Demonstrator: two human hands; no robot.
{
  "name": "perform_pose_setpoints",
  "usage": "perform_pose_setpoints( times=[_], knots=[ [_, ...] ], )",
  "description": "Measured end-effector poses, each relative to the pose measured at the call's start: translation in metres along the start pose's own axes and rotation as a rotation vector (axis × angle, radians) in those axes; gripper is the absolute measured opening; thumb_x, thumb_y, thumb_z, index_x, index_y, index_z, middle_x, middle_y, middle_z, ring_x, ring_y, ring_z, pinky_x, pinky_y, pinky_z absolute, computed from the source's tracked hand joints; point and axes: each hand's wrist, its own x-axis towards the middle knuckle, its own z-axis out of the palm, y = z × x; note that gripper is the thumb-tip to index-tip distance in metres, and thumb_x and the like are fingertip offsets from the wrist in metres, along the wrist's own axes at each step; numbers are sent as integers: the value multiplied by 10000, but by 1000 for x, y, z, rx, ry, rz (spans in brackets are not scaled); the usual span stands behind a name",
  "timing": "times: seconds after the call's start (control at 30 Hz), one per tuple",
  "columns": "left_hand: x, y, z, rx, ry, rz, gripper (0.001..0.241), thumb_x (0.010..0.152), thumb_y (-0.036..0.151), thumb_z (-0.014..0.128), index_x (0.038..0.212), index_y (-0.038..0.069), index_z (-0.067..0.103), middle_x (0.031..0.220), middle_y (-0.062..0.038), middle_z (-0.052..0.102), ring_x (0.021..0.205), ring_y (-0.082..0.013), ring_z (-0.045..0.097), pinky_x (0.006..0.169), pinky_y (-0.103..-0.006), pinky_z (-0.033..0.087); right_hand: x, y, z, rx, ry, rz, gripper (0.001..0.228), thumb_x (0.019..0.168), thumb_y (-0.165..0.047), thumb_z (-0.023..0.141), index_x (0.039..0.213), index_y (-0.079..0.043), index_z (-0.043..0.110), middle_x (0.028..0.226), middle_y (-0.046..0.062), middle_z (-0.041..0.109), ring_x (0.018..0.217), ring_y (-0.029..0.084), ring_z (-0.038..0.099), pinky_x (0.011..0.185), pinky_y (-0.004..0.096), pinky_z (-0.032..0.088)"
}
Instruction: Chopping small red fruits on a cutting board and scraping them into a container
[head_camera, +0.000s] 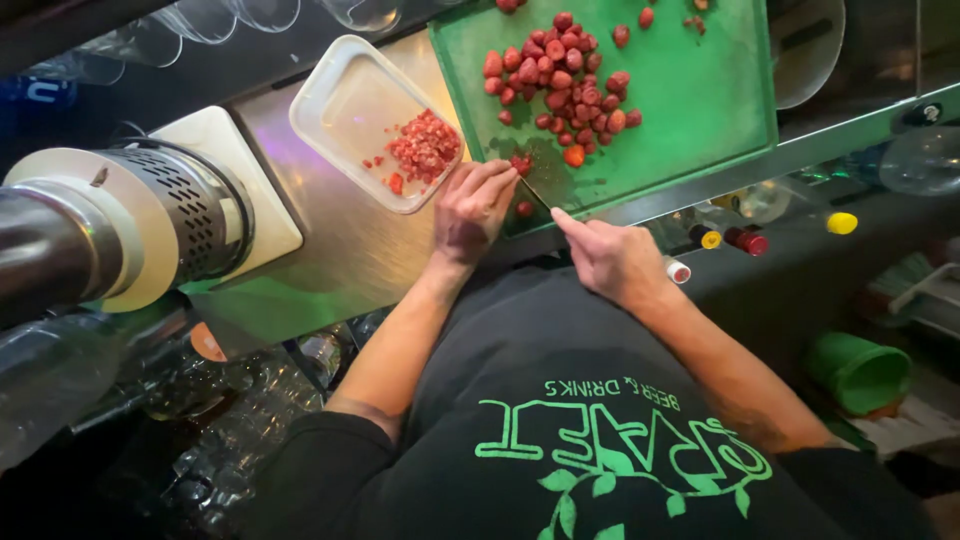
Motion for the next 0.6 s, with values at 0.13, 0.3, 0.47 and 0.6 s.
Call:
perform_pose_setpoints(
  times=[0.13, 0.3, 0.47, 0.6],
  knots=[
    [-6, -5, 5, -68, 25, -26, 71, 766, 158, 724, 834, 166, 705, 872, 39, 677, 760, -137, 641, 682, -238, 536, -6, 11, -21, -97, 71, -7, 389, 827, -226, 536, 1199, -325, 589, 576, 17, 469, 478, 258, 559, 466, 367, 489],
    [-12, -2, -1, -122, 72, -99, 194, 835, 112, 635, 1025, 127, 670, 936, -28, 658, 822, -195, 649, 702, -290, 538, -21, 38, -6, -58, 164, -10, 319, 889, -217, 552, 1188, -307, 612, 674, -46, 522, 583, 183, 585, 500, 305, 493],
    [-6, 5, -10, -175, 77, -90, 221, 824, 32, 598, 1018, 111, 669, 937, -45, 645, 823, -211, 649, 717, -295, 536, -22, 47, 10, -26, 213, -94, 247, 875, -209, 571, 1100, -266, 653, 746, -52, 520, 614, 159, 583, 534, 266, 496],
    [-10, -1, -6, -201, 89, -86, 268, 805, 0, 571, 1016, 125, 679, 928, -39, 636, 806, -213, 647, 710, -301, 535, -11, 53, 19, 33, 231, -200, 256, 845, -131, 558, 1068, -206, 658, 833, -12, 500, 663, 173, 587, 564, 280, 508]
  ],
)
